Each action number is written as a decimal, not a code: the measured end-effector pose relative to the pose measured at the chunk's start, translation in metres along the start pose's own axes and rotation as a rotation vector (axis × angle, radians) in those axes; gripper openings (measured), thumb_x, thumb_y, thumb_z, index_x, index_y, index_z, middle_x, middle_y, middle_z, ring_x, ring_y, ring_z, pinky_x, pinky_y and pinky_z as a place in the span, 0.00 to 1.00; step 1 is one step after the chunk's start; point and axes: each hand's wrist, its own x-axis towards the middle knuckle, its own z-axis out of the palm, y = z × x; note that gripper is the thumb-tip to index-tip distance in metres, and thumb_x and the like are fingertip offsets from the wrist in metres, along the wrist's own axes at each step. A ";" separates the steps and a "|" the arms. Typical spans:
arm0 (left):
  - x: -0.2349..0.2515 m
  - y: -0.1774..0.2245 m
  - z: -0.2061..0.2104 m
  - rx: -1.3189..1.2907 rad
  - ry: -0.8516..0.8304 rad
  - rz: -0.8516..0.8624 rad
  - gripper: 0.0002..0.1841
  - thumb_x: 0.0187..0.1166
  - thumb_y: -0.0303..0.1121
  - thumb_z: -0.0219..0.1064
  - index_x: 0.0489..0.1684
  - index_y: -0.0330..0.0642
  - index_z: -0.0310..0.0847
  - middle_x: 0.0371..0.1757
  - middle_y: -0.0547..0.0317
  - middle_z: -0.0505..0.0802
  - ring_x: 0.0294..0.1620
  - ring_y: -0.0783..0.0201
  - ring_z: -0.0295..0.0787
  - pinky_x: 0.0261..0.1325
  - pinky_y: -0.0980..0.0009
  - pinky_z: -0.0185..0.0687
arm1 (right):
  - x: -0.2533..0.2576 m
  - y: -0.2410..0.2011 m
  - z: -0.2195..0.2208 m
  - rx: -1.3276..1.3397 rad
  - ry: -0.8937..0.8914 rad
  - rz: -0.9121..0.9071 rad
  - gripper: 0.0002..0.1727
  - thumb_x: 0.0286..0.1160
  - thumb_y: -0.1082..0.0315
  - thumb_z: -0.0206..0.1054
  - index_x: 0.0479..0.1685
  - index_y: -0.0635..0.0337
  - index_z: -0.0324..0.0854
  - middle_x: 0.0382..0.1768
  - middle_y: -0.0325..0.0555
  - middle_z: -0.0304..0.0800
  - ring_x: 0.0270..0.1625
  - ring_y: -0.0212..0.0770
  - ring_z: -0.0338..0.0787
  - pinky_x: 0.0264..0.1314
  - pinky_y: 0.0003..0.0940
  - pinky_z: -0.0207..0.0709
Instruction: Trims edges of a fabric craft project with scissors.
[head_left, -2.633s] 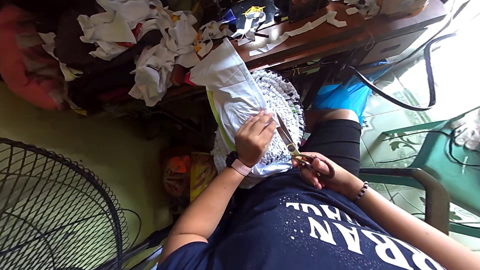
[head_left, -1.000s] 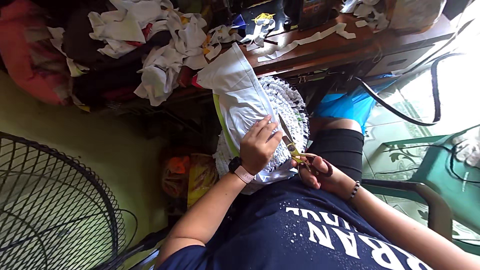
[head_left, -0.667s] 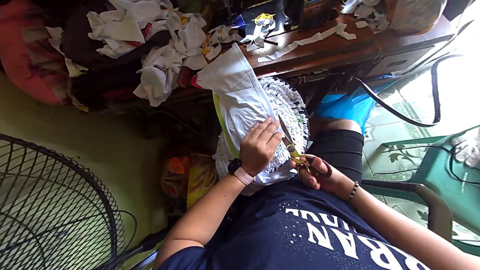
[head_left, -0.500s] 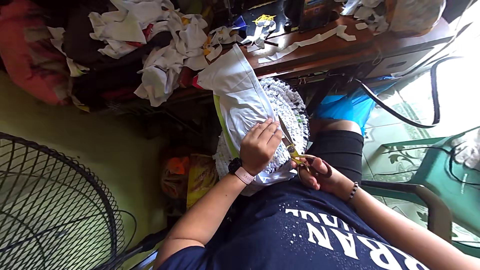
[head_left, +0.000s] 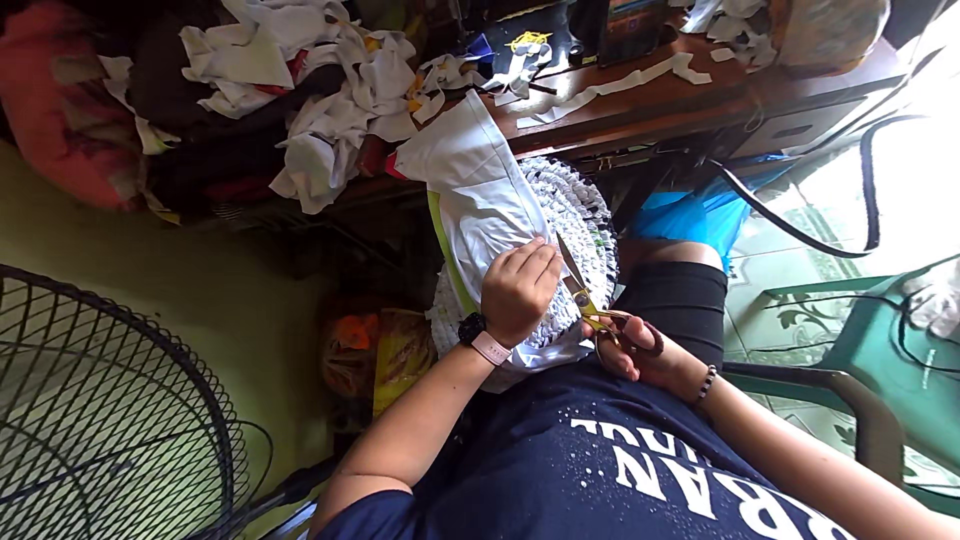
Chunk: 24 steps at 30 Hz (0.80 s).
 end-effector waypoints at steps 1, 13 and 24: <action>0.000 0.000 0.000 -0.001 -0.001 0.001 0.10 0.76 0.27 0.68 0.48 0.41 0.95 0.57 0.54 0.97 0.66 0.54 0.91 0.65 0.59 0.85 | 0.000 0.000 0.000 0.003 -0.003 -0.002 0.33 0.70 0.31 0.68 0.56 0.50 0.85 0.18 0.26 0.83 0.17 0.20 0.82 0.19 0.14 0.75; -0.002 -0.004 0.001 -0.065 0.027 -0.004 0.09 0.75 0.25 0.68 0.43 0.40 0.96 0.54 0.52 0.97 0.65 0.53 0.92 0.65 0.58 0.86 | 0.001 0.001 -0.003 0.009 -0.028 0.000 0.33 0.70 0.31 0.68 0.57 0.50 0.85 0.18 0.26 0.84 0.17 0.21 0.83 0.19 0.15 0.76; -0.003 -0.004 0.000 -0.079 0.028 -0.003 0.09 0.76 0.25 0.68 0.41 0.41 0.96 0.60 0.49 0.96 0.69 0.49 0.89 0.67 0.57 0.85 | -0.002 0.000 -0.002 0.013 -0.009 -0.013 0.33 0.69 0.30 0.68 0.57 0.48 0.87 0.19 0.26 0.85 0.17 0.21 0.83 0.20 0.15 0.76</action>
